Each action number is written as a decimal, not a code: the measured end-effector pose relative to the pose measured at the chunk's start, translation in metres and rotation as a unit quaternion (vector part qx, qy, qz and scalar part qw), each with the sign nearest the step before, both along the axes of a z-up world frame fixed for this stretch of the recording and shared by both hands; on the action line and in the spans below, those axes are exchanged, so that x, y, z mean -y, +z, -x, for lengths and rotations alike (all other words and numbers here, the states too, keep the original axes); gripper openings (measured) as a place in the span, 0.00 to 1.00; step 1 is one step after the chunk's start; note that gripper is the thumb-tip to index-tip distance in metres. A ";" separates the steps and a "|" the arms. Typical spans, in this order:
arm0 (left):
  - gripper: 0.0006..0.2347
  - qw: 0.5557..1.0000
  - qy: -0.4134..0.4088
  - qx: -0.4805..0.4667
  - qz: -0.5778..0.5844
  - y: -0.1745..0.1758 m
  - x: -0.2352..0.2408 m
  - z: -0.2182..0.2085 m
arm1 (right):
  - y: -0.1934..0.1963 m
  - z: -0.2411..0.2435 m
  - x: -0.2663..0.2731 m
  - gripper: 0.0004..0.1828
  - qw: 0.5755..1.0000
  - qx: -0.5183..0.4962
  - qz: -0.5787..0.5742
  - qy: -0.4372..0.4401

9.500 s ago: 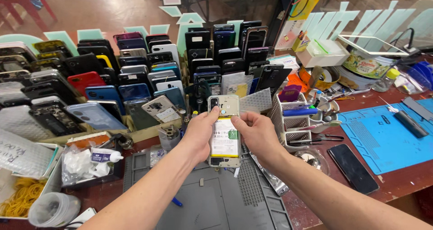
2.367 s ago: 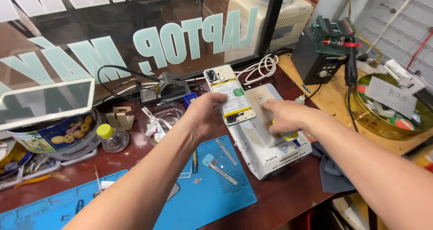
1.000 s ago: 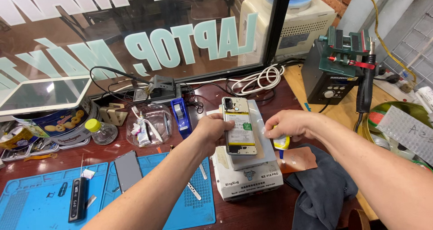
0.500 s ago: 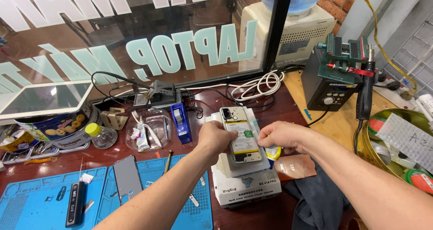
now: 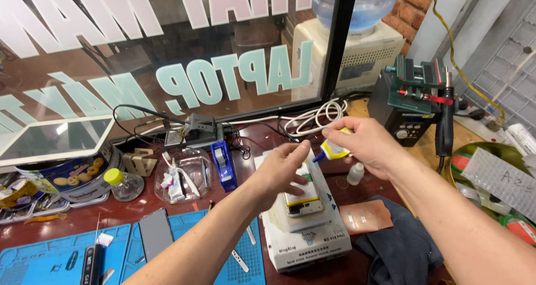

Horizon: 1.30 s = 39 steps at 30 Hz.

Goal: The person uses a small tool to work on the internal components of a disassembled smartphone, then reassembles the device, connects a charging cable, and tests the screen. The person also applies adhesive tape to the battery area.

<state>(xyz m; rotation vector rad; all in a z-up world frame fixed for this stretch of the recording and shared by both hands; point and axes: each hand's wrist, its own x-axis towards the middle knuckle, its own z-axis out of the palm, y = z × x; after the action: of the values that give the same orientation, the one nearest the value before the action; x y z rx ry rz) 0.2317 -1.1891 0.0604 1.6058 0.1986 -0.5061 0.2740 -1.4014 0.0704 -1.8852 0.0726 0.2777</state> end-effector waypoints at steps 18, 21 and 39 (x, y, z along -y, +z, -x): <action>0.10 0.987 -0.037 0.074 0.136 0.020 -0.065 0.003 | 0.028 0.036 -0.100 0.19 0.991 0.105 0.080 0.017; 0.10 0.989 -0.024 0.087 0.118 0.013 -0.073 0.001 | 0.027 0.042 -0.111 0.17 0.986 0.135 0.091 0.029; 0.23 0.955 -0.133 0.009 0.265 0.012 -0.102 -0.006 | 0.028 0.031 -0.117 0.17 0.986 0.044 -0.149 0.055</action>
<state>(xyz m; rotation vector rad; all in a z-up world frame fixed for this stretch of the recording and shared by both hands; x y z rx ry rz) 0.2374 -1.0869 0.0726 1.1108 -0.1632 -0.6867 0.2434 -1.2841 0.0984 -1.6035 -0.1268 0.2638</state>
